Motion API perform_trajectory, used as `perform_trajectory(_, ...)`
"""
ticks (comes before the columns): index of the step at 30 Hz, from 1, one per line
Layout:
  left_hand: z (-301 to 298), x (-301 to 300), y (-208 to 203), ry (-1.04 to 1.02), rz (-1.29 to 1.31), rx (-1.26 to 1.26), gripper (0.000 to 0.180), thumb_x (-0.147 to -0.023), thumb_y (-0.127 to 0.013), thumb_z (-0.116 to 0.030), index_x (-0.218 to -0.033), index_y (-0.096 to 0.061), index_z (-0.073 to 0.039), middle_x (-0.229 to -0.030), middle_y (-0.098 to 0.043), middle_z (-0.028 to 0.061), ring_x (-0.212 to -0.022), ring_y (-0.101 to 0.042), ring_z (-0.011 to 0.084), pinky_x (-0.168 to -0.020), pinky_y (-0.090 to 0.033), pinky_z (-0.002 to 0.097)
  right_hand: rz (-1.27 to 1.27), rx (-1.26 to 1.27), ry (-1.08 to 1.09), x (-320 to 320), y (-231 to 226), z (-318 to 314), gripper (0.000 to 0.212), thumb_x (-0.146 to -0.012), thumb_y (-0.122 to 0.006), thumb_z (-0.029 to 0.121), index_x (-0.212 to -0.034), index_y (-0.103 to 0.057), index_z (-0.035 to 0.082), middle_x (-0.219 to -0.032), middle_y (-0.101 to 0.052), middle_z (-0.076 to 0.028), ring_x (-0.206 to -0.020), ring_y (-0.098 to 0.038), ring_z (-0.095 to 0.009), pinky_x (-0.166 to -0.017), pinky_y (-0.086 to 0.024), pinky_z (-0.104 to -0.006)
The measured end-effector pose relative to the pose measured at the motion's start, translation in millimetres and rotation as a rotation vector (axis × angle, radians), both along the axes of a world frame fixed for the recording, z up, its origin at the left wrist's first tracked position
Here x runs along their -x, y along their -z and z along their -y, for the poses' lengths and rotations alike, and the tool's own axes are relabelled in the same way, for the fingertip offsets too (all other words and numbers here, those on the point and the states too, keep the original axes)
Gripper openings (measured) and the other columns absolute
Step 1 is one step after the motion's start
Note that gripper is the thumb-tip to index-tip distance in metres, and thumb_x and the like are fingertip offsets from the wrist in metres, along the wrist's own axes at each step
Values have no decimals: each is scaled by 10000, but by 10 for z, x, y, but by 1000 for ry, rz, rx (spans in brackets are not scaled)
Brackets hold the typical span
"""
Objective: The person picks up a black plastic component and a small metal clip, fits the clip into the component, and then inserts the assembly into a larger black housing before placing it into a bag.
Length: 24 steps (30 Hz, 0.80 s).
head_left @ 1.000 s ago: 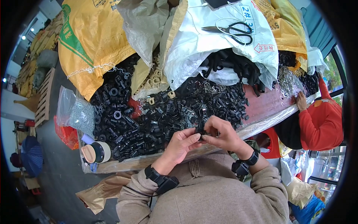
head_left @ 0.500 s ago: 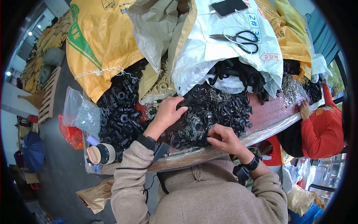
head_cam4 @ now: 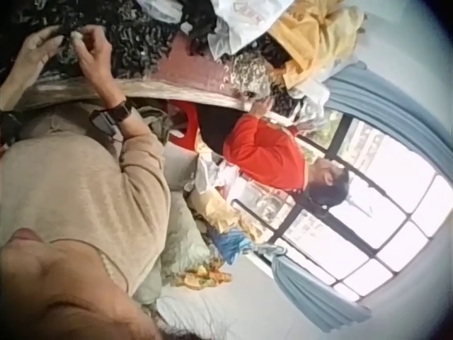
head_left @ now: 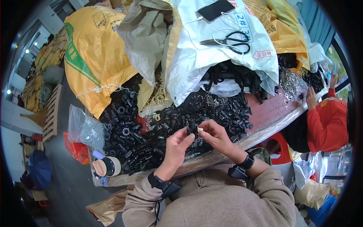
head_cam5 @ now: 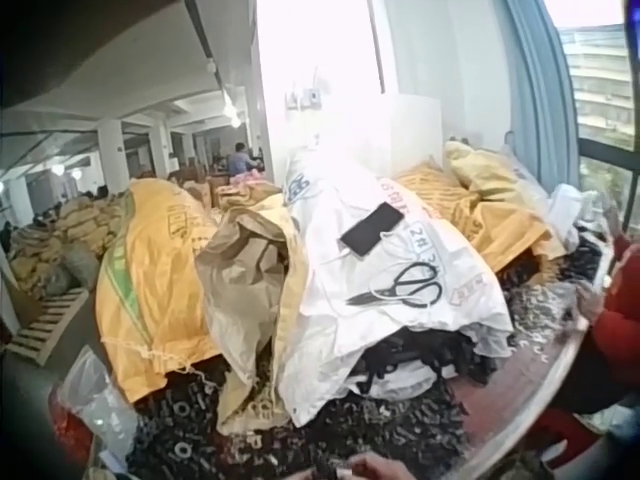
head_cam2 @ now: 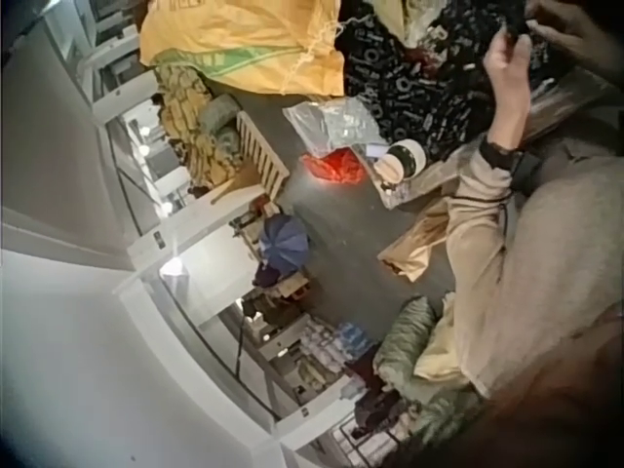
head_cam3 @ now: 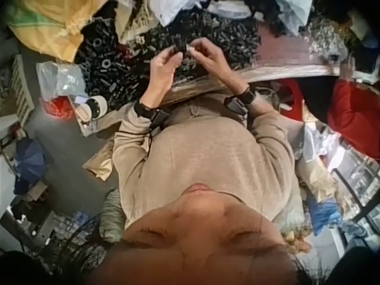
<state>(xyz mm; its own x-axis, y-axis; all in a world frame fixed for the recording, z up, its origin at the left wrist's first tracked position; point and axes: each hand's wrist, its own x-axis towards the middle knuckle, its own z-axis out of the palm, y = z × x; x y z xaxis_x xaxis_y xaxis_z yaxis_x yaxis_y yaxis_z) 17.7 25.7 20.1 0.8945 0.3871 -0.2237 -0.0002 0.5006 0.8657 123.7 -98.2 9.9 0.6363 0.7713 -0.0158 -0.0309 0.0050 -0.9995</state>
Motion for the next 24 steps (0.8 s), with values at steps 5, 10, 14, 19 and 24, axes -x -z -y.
perform_trajectory(5,117,23,-5,7,30,35,313,-786,-568,-96,-1073,-498,7,-999,-566,70,-877,-545,111,-777,-448,250,-95,-59,6,7,50,42,168,-818,-550,130,-936,-506,17,-745,-516,26,-651,-477,-30,-579,-400,-165)
perform_trajectory(10,144,26,-50,10,59,200,284,-776,-583,-88,-1039,-522,1,-974,-576,65,-871,-549,123,-741,-457,233,-156,-76,10,-21,-10,101,191,-812,-554,124,-961,-516,10,-765,-543,4,-653,-499,-45,-588,-420,-179)
perform_trajectory(14,126,30,-50,45,59,271,266,-782,-577,-114,-1021,-525,-10,-971,-583,108,-903,-568,185,-748,-474,251,-217,-95,41,-141,25,172,185,-810,-554,116,-956,-530,6,-776,-560,-14,-647,-511,-56,-583,-428,-184)
perform_trajectory(19,123,38,-44,86,-19,347,252,-773,-585,-102,-1004,-537,-13,-941,-591,121,-873,-585,234,-700,-499,243,-137,-103,-59,-218,-240,245,150,-812,-548,104,-919,-558,0,-754,-561,-4,-648,-508,-58,-568,-419,-189)
perform_trajectory(24,176,49,-7,138,-20,412,250,-762,-596,-86,-993,-541,-8,-927,-594,116,-849,-593,252,-690,-508,251,210,-134,-172,-167,-383,224,113,-793,-559,78,-866,-581,-4,-743,-560,-32,-642,-525,-91,-558,-421,-207)
